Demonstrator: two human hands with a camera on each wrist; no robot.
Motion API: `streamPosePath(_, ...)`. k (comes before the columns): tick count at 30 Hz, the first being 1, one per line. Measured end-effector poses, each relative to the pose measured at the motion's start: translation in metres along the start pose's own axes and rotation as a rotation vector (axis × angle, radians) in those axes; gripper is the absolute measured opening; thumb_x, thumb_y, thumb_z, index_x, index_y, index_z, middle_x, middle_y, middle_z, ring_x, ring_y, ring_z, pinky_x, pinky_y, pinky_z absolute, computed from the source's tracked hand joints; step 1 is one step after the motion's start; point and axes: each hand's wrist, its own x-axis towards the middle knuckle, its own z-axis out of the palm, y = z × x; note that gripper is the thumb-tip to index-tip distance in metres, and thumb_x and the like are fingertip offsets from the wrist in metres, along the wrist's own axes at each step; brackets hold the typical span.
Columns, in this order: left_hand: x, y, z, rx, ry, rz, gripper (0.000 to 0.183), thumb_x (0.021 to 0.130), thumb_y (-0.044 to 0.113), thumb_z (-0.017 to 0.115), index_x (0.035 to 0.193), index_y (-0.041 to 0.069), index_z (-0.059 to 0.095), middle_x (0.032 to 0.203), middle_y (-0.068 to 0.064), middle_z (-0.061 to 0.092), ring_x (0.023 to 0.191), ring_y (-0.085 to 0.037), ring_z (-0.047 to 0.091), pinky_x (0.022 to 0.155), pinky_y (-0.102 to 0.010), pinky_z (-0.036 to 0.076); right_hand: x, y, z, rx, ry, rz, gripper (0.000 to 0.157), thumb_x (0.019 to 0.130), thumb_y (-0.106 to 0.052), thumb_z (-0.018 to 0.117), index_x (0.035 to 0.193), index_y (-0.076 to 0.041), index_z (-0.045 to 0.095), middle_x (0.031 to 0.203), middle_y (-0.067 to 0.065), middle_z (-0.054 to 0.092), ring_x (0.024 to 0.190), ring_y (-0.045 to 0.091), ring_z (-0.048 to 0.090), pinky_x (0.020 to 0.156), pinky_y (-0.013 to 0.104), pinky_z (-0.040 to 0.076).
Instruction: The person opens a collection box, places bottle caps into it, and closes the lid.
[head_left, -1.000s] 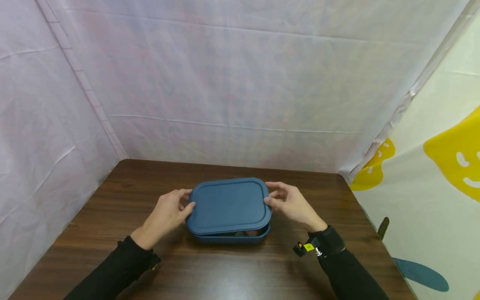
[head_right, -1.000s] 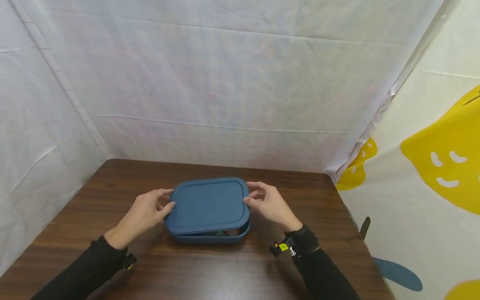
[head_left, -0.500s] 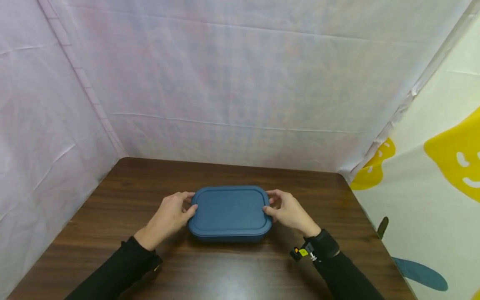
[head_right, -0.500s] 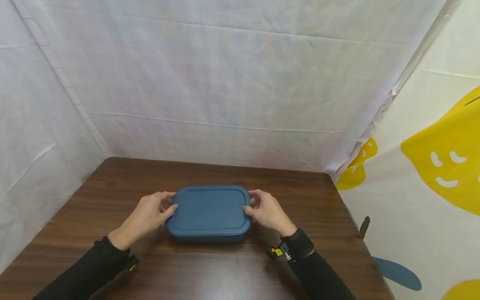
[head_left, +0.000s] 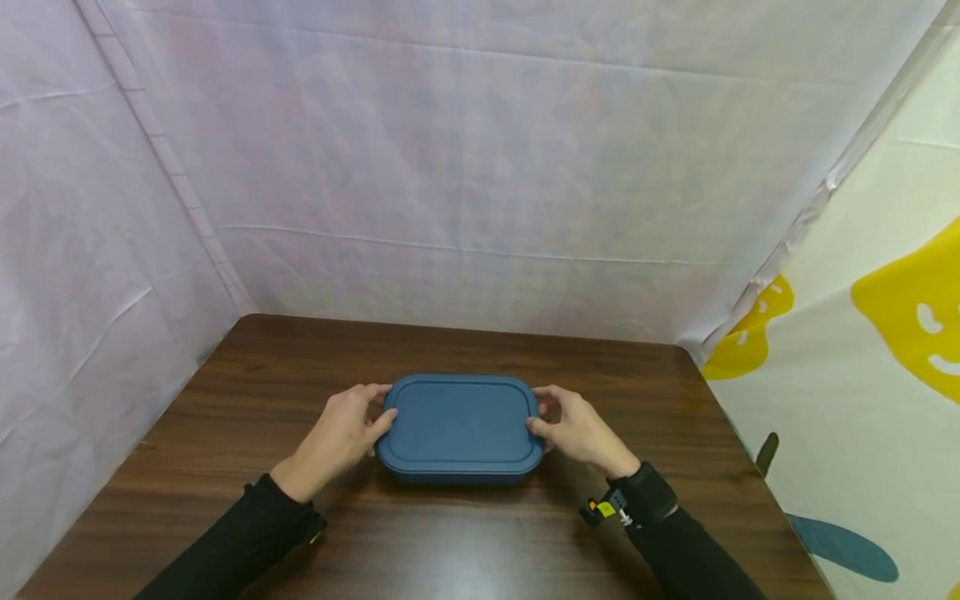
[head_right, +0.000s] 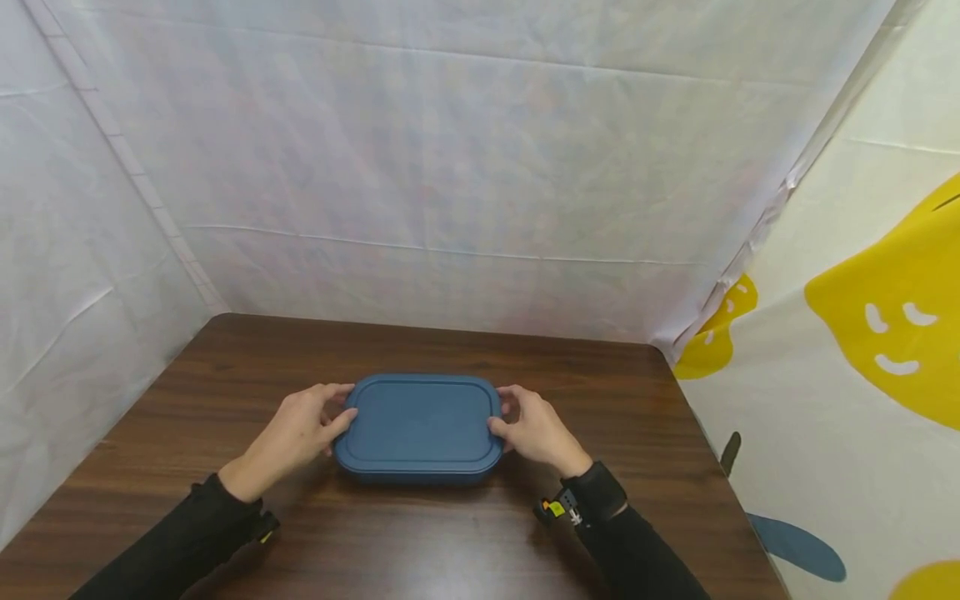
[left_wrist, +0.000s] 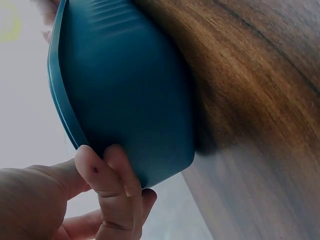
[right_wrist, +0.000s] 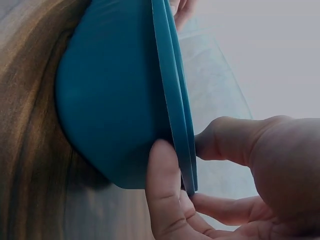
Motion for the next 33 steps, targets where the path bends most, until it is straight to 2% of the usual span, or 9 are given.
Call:
streamPosePath(4,0.000,-0.001,0.002,-0.003,-0.006,-0.001,0.053,0.113,0.012,0.075,0.160,-0.008,0.061,0.133,-0.029,0.073,0.058,-0.009,0.064,0.052,-0.026,0.055,0.000,0.000,0.000,0.030,-0.024,-0.004,0.062,0.112,-0.016,0.077,0.167,0.004,0.055,0.121,0.016,0.065,0.080,0.018,0.075,0.077,0.051,0.071)
streamPosePath(11,-0.002,-0.002,0.002,-0.026,-0.019,-0.003,0.054,0.115,0.012,0.073,0.162,-0.010,0.059,0.137,-0.033,0.071,0.054,-0.010,0.064,0.053,-0.027,0.055,0.001,0.003,0.001,0.045,-0.054,-0.022,0.063,0.114,-0.016,0.075,0.168,0.005,0.053,0.107,0.013,0.067,0.075,0.018,0.075,0.072,0.048,0.072)
streamPosePath(15,-0.002,0.000,0.001,-0.022,-0.023,0.004,0.053,0.115,0.012,0.073,0.161,-0.011,0.060,0.122,-0.028,0.072,0.052,-0.010,0.063,0.052,-0.026,0.055,0.000,0.003,-0.001,0.033,-0.069,-0.032,0.063,0.114,-0.017,0.075,0.169,0.006,0.052,0.103,0.014,0.073,0.070,0.019,0.077,0.070,0.049,0.071)
streamPosePath(20,-0.002,0.000,0.000,-0.060,-0.052,0.002,0.055,0.117,0.015,0.071,0.163,-0.009,0.057,0.097,-0.011,0.071,0.053,-0.011,0.065,0.054,-0.026,0.055,0.001,0.003,-0.005,0.058,-0.087,-0.012,0.061,0.116,-0.018,0.073,0.168,0.006,0.053,0.102,0.016,0.077,0.072,0.020,0.080,0.074,0.051,0.073)
streamPosePath(24,-0.003,-0.003,-0.002,-0.106,-0.096,-0.012,0.061,0.119,0.020,0.067,0.173,-0.003,0.046,0.093,-0.005,0.070,0.057,-0.015,0.066,0.060,-0.028,0.054,0.004,0.006,-0.006,0.083,-0.084,0.004,0.059,0.118,-0.021,0.070,0.169,0.002,0.053,0.106,0.017,0.077,0.079,0.021,0.078,0.079,0.051,0.074)
streamPosePath(28,-0.002,-0.005,-0.005,-0.100,-0.135,0.015,0.066,0.120,0.021,0.065,0.178,0.000,0.041,0.085,-0.003,0.068,0.058,-0.019,0.067,0.065,-0.028,0.055,0.011,0.008,-0.006,0.076,-0.077,-0.013,0.057,0.118,-0.021,0.070,0.171,-0.004,0.055,0.109,0.018,0.076,0.079,0.021,0.079,0.078,0.051,0.073)
streamPosePath(33,0.000,-0.006,-0.007,-0.092,-0.161,0.044,0.064,0.120,0.018,0.065,0.176,-0.004,0.043,0.078,-0.003,0.066,0.059,-0.026,0.068,0.058,-0.028,0.055,0.015,0.006,-0.007,0.048,-0.082,-0.037,0.057,0.118,-0.017,0.070,0.170,-0.002,0.056,0.104,0.017,0.078,0.072,0.022,0.080,0.075,0.052,0.072)
